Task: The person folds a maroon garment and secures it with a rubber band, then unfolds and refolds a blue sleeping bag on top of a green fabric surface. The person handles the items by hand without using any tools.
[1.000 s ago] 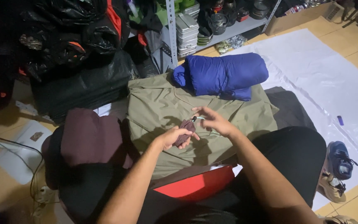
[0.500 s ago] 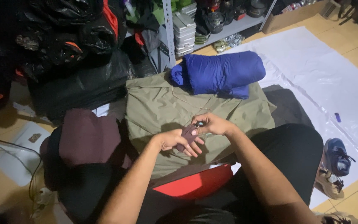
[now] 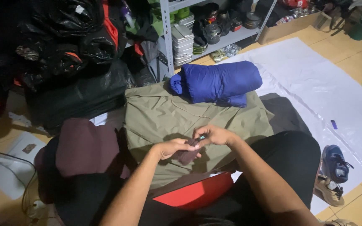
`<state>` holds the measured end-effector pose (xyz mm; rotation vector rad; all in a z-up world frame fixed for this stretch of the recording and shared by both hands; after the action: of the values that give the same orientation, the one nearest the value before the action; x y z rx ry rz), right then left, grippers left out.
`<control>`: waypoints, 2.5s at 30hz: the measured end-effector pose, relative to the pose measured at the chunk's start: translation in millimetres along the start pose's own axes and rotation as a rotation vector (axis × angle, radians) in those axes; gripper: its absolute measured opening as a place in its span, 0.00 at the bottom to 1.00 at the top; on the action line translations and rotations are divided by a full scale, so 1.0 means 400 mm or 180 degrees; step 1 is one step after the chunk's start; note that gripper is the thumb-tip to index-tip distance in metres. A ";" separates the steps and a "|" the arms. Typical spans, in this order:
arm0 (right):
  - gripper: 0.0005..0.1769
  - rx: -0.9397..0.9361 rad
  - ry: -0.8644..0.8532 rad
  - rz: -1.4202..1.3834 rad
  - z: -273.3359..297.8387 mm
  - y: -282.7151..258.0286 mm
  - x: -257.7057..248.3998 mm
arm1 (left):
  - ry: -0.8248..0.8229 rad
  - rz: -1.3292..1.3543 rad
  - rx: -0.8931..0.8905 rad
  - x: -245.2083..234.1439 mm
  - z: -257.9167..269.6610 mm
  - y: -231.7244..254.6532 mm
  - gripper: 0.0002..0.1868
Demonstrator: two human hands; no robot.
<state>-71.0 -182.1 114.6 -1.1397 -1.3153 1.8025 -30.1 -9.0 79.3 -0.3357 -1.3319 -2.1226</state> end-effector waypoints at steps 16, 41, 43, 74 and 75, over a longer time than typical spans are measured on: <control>0.09 -0.0458 -0.0269 -0.0741 0.001 0.013 -0.006 | 0.0108 -0.0008 0.0151 0.061 -0.031 -0.009 0.21; 0.16 0.0212 0.0355 0.0459 -0.011 0.031 -0.023 | 0.1025 -0.1515 0.0671 -0.015 -0.076 0.008 0.12; 0.16 0.0110 0.0289 0.0502 -0.014 0.042 -0.017 | 0.1005 -0.1579 0.0640 -0.013 -0.073 0.000 0.13; 0.18 0.0212 0.0534 -0.0051 -0.011 -0.036 -0.008 | 0.1554 -0.1847 0.0502 -0.049 -0.053 -0.001 0.14; 0.22 0.0401 0.0660 -0.0209 -0.008 -0.034 -0.016 | 0.1750 -0.1989 0.0545 -0.061 -0.049 0.004 0.16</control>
<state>-65.6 -182.0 129.0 -1.1662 -1.0912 1.6467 -8.0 -18.1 59.0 0.7796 -1.3643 -2.3006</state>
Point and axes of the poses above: each hand's wrist, its own z-axis away from the middle knuckle, its own x-axis out of the palm, y = z × x, the point moved 5 cm from there along -z, towards the middle knuckle, and after that the axes turned 7 degrees about z, right-handed, at the moved point
